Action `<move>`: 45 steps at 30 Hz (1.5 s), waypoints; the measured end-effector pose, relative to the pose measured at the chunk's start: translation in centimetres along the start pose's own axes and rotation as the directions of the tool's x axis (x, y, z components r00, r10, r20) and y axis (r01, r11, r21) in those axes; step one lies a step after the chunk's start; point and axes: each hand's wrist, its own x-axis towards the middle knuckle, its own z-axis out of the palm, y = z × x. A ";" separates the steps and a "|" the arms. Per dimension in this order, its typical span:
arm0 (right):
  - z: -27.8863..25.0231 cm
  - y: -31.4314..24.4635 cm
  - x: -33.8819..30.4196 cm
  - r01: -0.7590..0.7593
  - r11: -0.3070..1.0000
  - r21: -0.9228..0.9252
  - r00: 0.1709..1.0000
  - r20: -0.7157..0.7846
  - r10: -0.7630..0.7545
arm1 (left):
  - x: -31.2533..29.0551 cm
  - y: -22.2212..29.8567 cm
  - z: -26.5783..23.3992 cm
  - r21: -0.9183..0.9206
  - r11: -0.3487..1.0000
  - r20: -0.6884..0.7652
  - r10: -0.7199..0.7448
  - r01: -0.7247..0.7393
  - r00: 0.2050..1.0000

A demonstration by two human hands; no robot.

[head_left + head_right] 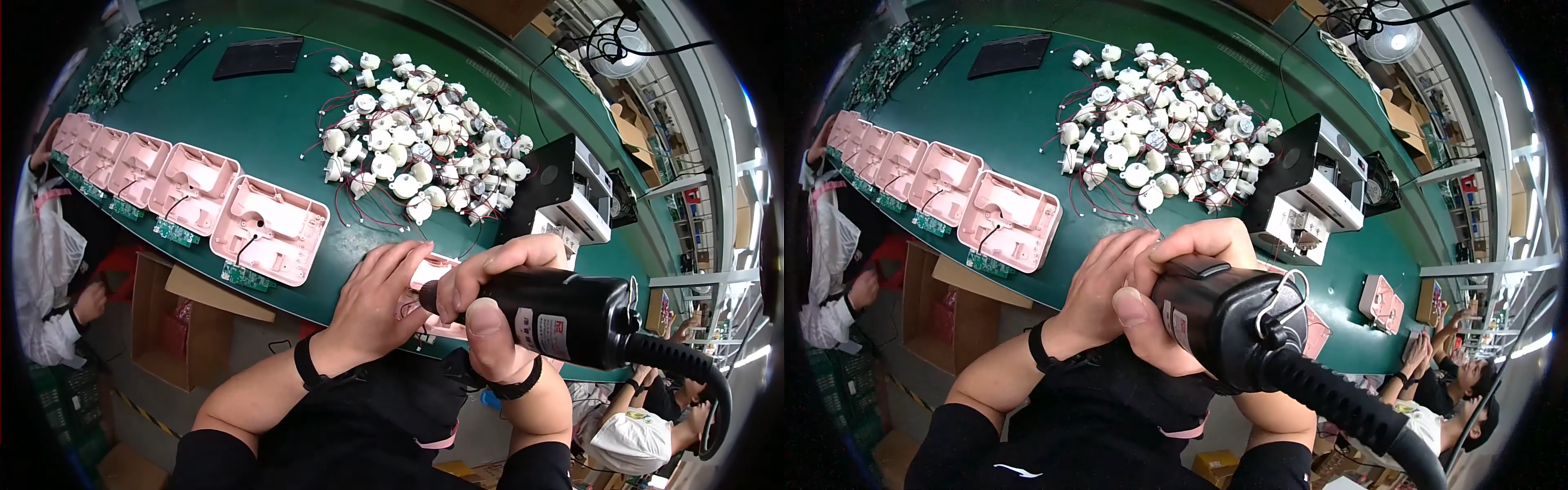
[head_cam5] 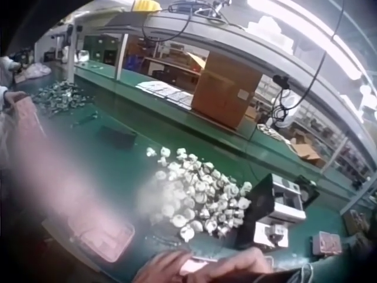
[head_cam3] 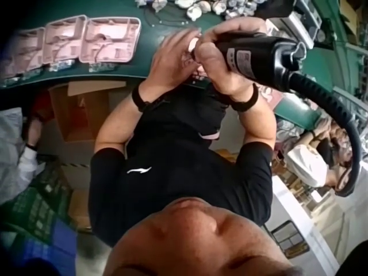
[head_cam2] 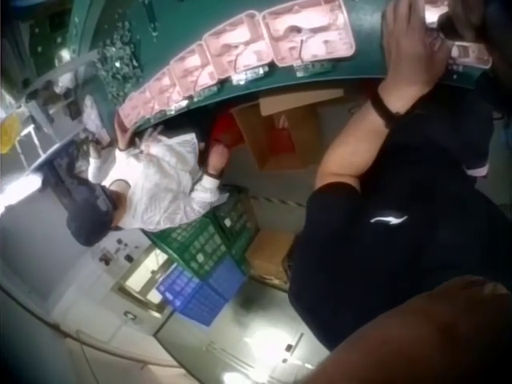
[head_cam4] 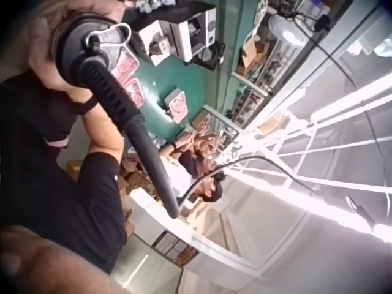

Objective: Assemble small electronic components and fasten them into plastic housings using an electric screwdriver.

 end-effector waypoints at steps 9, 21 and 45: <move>-0.9 1.6 0.0 0.068 0.990 -0.124 0.997 0.032 -0.065 | 0.3 -0.3 0.3 0.032 0.999 0.012 0.007 -0.007 1.000; -1.2 -3.9 -1.7 0.182 0.983 -0.016 0.958 -0.223 -0.181 | 0.6 5.7 -3.7 0.061 0.985 0.112 0.155 -0.163 0.982; -14.4 5.0 -16.0 -0.385 0.007 -0.923 0.871 -0.366 -0.326 | -5.0 3.8 -0.6 -0.585 0.689 0.097 -0.465 0.428 0.880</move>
